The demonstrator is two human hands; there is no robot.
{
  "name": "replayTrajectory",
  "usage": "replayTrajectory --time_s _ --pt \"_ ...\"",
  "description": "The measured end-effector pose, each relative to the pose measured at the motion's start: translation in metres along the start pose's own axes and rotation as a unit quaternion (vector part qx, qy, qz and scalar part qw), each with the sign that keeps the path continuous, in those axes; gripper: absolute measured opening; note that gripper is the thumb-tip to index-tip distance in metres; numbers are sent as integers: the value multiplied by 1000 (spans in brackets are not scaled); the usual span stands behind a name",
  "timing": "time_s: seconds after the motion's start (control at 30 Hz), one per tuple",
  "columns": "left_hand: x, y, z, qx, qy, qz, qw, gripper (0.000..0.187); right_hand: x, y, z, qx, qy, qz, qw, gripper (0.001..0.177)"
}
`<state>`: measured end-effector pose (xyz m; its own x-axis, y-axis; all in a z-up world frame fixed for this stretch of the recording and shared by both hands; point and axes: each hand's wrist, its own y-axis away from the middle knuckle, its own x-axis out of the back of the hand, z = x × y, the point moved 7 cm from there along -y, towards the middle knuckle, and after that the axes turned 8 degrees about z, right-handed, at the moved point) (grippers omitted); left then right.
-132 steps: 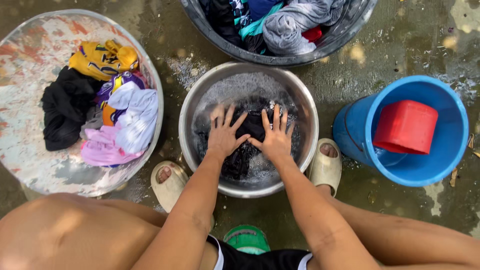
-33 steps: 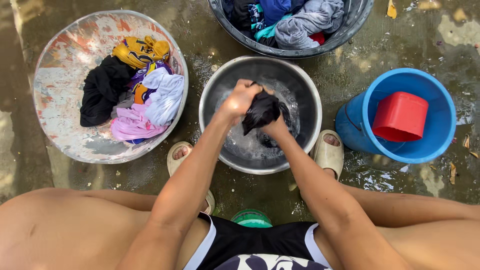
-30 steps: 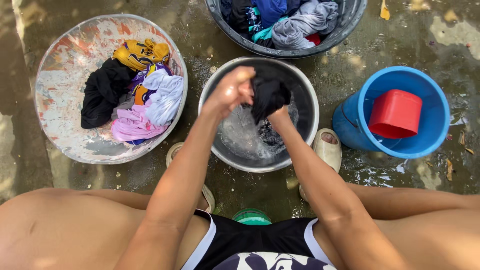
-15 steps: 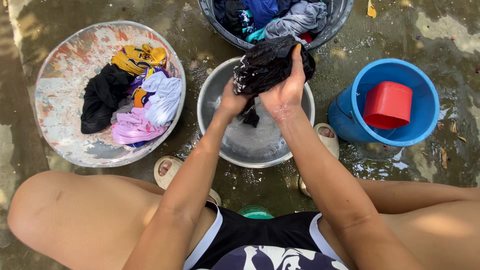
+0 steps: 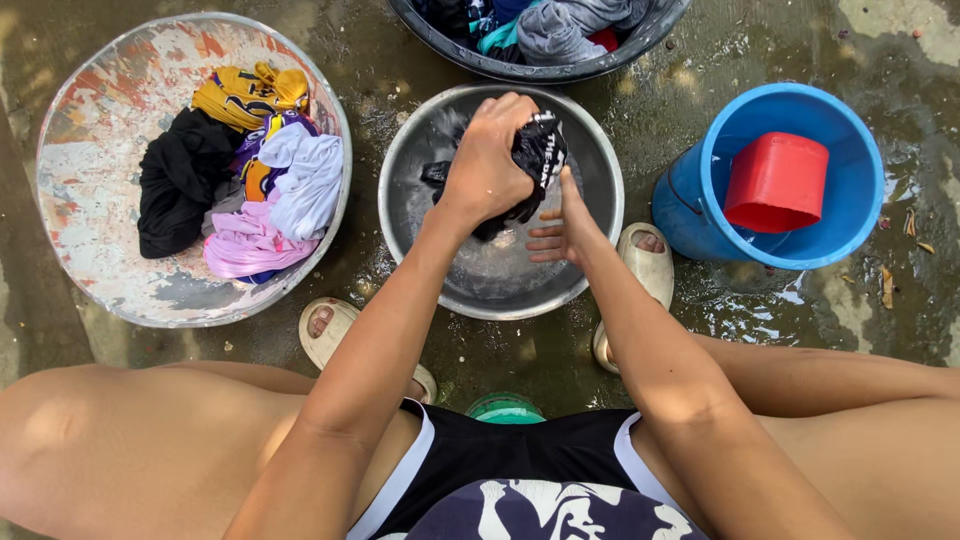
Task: The person washes clothes by hand in a basin of soapy water, wrings them out, and places them into a separate basin.
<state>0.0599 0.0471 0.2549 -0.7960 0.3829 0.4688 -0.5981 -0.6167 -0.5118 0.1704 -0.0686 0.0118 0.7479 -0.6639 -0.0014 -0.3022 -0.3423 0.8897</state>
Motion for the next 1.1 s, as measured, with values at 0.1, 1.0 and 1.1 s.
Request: replayTrajectory --time_s 0.1,1.0,1.1 --pt "-6 4 8 5 37 22 999 32 -19 8 -10 -22 -85 -144 986 110" --pt "-91 81 -177 457 685 139 551 41 -51 4 -70 47 -339 -323 882 39" --pt "-98 69 -189 423 668 152 594 45 -49 3 -71 26 -312 -291 904 43"
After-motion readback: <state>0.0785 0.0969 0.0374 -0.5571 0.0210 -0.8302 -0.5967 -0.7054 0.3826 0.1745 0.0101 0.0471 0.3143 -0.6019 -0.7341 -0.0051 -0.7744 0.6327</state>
